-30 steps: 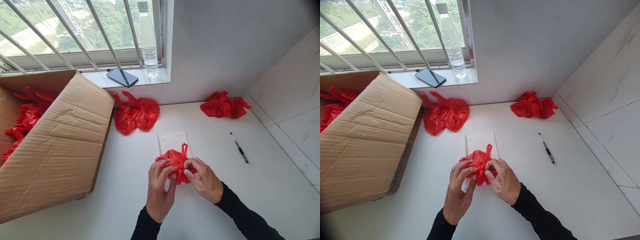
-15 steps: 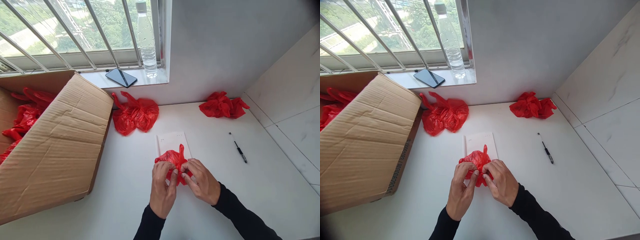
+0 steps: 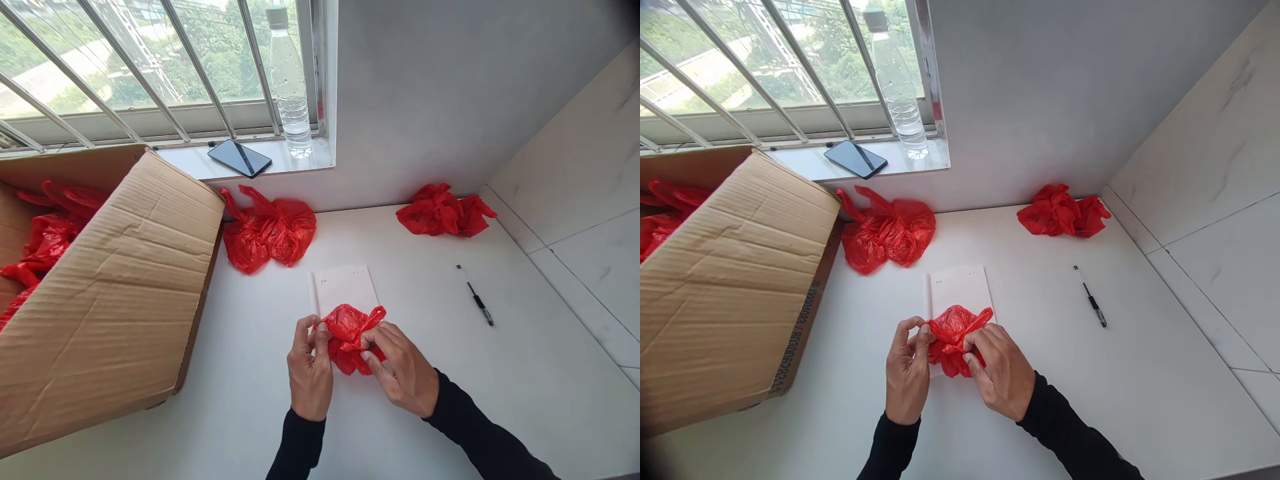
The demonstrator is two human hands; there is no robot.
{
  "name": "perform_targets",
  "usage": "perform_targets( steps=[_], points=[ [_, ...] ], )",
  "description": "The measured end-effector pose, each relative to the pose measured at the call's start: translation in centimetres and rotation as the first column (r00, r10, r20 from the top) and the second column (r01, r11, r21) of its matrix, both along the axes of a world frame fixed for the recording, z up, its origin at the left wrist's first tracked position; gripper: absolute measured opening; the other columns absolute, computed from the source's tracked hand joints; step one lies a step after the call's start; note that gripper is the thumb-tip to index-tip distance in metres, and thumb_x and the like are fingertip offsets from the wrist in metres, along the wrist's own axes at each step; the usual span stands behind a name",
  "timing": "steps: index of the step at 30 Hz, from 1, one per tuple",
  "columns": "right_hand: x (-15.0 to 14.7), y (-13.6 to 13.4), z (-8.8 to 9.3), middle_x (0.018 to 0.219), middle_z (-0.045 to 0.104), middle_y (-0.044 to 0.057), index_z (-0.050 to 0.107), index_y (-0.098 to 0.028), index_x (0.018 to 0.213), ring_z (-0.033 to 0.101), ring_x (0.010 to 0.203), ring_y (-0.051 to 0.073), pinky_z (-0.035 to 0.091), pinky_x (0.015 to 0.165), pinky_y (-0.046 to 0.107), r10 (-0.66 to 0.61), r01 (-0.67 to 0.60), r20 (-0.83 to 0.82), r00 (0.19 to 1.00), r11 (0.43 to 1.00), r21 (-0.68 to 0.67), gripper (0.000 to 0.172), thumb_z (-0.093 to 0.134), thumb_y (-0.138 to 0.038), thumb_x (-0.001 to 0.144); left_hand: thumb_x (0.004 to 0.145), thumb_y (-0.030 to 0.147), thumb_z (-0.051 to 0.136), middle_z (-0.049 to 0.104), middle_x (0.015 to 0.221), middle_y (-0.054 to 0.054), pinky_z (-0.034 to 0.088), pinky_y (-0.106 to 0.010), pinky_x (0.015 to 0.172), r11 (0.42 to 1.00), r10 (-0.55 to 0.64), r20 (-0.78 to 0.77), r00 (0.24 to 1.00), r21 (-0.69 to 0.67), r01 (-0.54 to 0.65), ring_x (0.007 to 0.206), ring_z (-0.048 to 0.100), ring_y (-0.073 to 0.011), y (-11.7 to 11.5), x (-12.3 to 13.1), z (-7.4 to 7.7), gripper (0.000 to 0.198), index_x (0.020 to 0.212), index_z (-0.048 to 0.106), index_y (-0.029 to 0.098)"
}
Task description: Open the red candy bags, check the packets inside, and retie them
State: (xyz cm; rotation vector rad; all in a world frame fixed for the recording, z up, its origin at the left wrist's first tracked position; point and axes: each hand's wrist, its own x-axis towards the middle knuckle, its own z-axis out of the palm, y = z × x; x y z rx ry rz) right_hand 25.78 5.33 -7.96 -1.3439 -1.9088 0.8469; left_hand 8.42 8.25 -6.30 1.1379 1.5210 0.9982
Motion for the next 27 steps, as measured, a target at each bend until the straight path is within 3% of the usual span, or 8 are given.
perform_targets(
  steps=[7,10,13,15,17,20,23,27],
  points=[
    [0.3,-0.3,-0.2,0.089,0.056,0.001,0.045,-0.024,0.095,0.050,0.086,0.019,0.044,0.079,0.037,-0.020,0.019,-0.026,0.999,0.999,-0.044,0.010,0.044,-0.014,0.094,0.096,0.050,0.054,0.071,0.079,0.001,0.056,-0.029,0.068,0.997,0.082,0.047,0.995,0.010,-0.083,0.074,0.070,-0.0186,0.8,-1.4,0.2,0.027,0.106,0.053,0.026],
    [0.4,-0.3,-0.3,0.093,0.057,0.002,0.048,-0.024,0.097,0.051,0.089,0.019,0.046,0.080,0.037,-0.070,0.062,-0.072,0.995,0.992,-0.108,0.009,0.043,-0.016,0.095,0.099,0.044,0.050,0.074,0.093,-0.004,0.057,-0.033,0.077,0.989,-0.133,-0.013,0.991,0.064,0.133,0.088,0.071,-0.0212,0.7,-2.1,0.7,0.024,0.106,0.061,0.024],
    [0.3,-0.2,-0.2,0.091,0.058,0.003,0.051,-0.024,0.096,0.053,0.088,0.019,0.047,0.078,0.035,-0.135,0.118,-0.101,0.986,0.980,-0.160,0.006,0.045,-0.021,0.096,0.097,0.034,0.057,0.071,0.117,-0.007,0.052,-0.040,0.096,0.875,-0.400,-0.238,0.885,0.188,0.446,0.116,0.062,-0.0248,0.2,-2.4,0.9,0.021,0.113,0.066,0.025],
    [0.2,-0.2,0.0,0.089,0.058,0.002,0.051,-0.024,0.094,0.054,0.085,0.018,0.047,0.078,0.035,-0.160,0.141,-0.102,0.982,0.975,-0.173,0.005,0.047,-0.024,0.096,0.092,0.027,0.064,0.070,0.118,-0.006,0.048,-0.044,0.102,0.801,-0.437,-0.364,0.823,0.259,0.540,0.121,0.057,-0.0258,-0.1,-2.3,0.7,0.028,0.120,0.064,0.026],
    [0.0,-0.2,0.3,0.088,0.058,0.001,0.052,-0.024,0.093,0.054,0.083,0.018,0.048,0.078,0.034,-0.174,0.155,-0.100,0.980,0.973,-0.172,0.005,0.047,-0.026,0.095,0.091,0.023,0.065,0.073,0.105,-0.004,0.048,-0.045,0.099,0.785,-0.404,-0.411,0.818,0.304,0.540,0.110,0.061,-0.0245,-0.3,-2.1,0.4,0.022,0.113,0.065,0.025],
    [0.2,-0.2,0.5,0.082,0.056,0.001,0.049,-0.024,0.088,0.053,0.076,0.017,0.045,0.061,0.029,-0.240,0.214,-0.090,0.967,0.949,-0.230,0.010,0.046,-0.031,0.094,0.094,0.023,0.060,0.070,0.086,-0.002,0.052,-0.041,0.086,0.845,-0.305,-0.398,0.865,0.307,0.439,0.088,0.063,-0.0206,-0.3,-2.2,0.1,0.006,0.092,0.066,0.023],
    [0.5,-0.1,0.7,0.077,0.053,0.000,0.046,-0.024,0.082,0.050,0.067,0.015,0.035,0.046,0.025,-0.327,0.286,-0.079,0.942,0.902,-0.323,0.018,0.045,-0.037,0.095,0.097,0.026,0.057,0.069,0.090,-0.004,0.054,-0.037,0.078,0.893,-0.237,-0.377,0.896,0.279,0.353,0.086,0.064,-0.0198,-0.3,-2.7,0.1,0.009,0.095,0.064,0.022],
    [0.1,0.0,0.6,0.088,0.059,0.002,0.055,-0.025,0.093,0.056,0.082,0.017,0.045,0.054,0.025,-0.273,0.215,-0.134,0.953,0.916,-0.340,0.018,0.050,-0.042,0.096,0.095,0.027,0.061,0.070,0.101,-0.005,0.053,-0.039,0.087,0.875,-0.295,-0.367,0.882,0.267,0.404,0.097,0.064,-0.0209,-0.5,-2.9,0.3,0.011,0.105,0.065,0.024]
  ],
)
